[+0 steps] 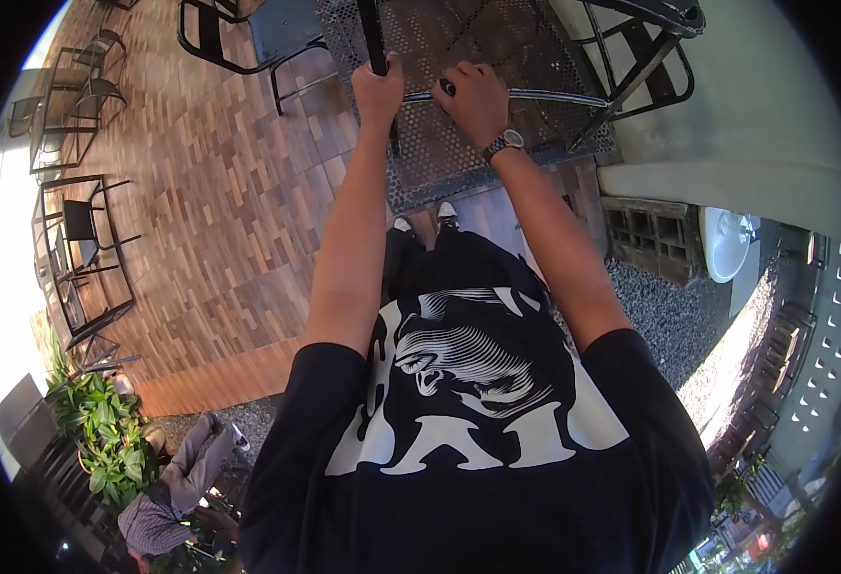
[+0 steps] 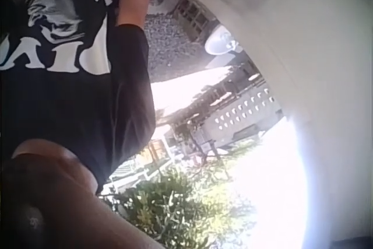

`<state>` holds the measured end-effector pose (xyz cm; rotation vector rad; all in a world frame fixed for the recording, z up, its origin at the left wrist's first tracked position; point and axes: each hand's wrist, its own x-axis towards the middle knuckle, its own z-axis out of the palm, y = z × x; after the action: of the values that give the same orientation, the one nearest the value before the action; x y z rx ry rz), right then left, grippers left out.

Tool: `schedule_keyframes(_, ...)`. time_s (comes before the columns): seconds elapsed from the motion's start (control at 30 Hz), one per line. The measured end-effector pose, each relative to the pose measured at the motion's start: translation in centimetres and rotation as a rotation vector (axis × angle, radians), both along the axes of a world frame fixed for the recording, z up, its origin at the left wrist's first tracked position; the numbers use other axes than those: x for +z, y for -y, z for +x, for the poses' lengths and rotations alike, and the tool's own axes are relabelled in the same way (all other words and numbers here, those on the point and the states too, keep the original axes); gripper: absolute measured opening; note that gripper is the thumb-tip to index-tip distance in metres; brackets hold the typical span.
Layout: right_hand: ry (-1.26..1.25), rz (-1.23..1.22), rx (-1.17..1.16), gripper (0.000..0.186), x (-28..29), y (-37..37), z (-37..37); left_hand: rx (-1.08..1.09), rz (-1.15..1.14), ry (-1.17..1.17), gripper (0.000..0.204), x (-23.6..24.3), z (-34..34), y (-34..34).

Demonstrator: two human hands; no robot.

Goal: Repairing or adjusting parts of an outdoor chair and a metal mesh table.

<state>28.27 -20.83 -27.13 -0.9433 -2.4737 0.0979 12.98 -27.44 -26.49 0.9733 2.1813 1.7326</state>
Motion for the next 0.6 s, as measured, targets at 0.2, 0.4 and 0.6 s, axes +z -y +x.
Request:
schedule_keyframes(0.2,-0.046,-0.017,0.166,0.028,0.7,-1.6,1.4,0.019,-0.019,0.015,0.044,0.0,-0.3,-0.3)
schedule_keyframes(0.4,0.026,-0.138,0.102,0.029,0.8,-2.4,2.1,0.008,-0.047,0.055,0.041,0.0,-0.3,-0.4)
schedule_keyframes(0.6,-0.024,-0.144,0.117,0.028,1.1,-2.0,1.9,0.029,-0.026,0.109,0.039,-0.2,-0.4,-0.5)
